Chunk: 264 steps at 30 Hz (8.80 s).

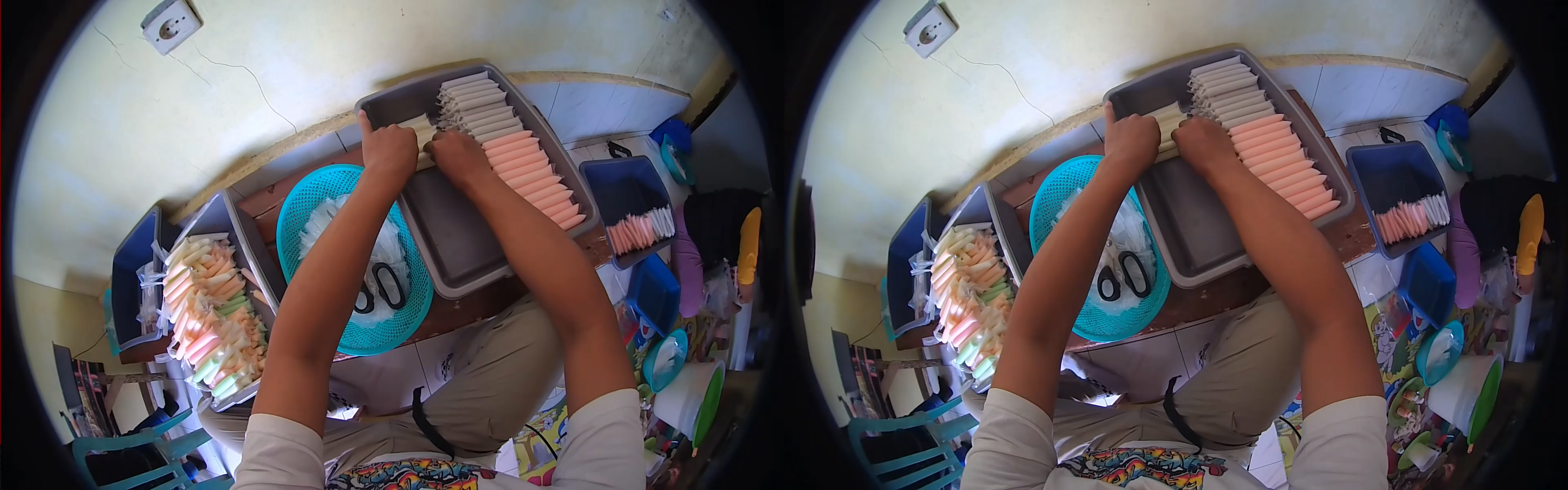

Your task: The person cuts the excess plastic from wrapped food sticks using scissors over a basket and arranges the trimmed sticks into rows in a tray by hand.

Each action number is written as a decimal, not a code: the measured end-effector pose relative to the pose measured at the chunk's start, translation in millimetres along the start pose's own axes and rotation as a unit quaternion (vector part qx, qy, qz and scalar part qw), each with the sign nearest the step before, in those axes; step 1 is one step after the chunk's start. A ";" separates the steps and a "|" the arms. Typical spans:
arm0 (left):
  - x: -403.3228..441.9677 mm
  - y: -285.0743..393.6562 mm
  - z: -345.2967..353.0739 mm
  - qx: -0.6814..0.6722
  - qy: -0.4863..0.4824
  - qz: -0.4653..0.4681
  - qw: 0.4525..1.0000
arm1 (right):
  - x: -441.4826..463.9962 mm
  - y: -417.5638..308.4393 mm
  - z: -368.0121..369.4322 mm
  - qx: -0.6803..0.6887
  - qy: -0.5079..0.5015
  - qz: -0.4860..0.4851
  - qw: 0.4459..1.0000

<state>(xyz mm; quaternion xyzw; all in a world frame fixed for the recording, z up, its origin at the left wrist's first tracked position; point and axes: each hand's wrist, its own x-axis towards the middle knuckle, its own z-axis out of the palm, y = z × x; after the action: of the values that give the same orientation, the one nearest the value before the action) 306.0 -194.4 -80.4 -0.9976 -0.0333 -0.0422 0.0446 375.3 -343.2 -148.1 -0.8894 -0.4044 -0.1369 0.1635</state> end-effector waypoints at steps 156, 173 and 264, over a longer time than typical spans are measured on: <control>-343.2 -392.2 -19.2 -0.169 0.217 -0.358 0.892 | 136.6 -484.5 56.9 0.348 -0.066 -0.179 0.918; -345.2 -399.5 -1.3 -0.112 0.211 -0.295 0.925 | 122.2 -479.8 73.0 0.457 -0.002 -0.134 0.879; -252.1 -134.8 -45.8 -0.385 0.247 0.004 0.889 | -25.2 -221.6 -73.9 0.590 0.008 0.102 0.801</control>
<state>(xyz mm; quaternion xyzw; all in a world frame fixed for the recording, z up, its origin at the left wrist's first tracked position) 42.2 -80.4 -45.4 -0.8941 0.0019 -0.2961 -0.3360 181.7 -252.6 -50.5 -0.6556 -0.3127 0.1383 0.6732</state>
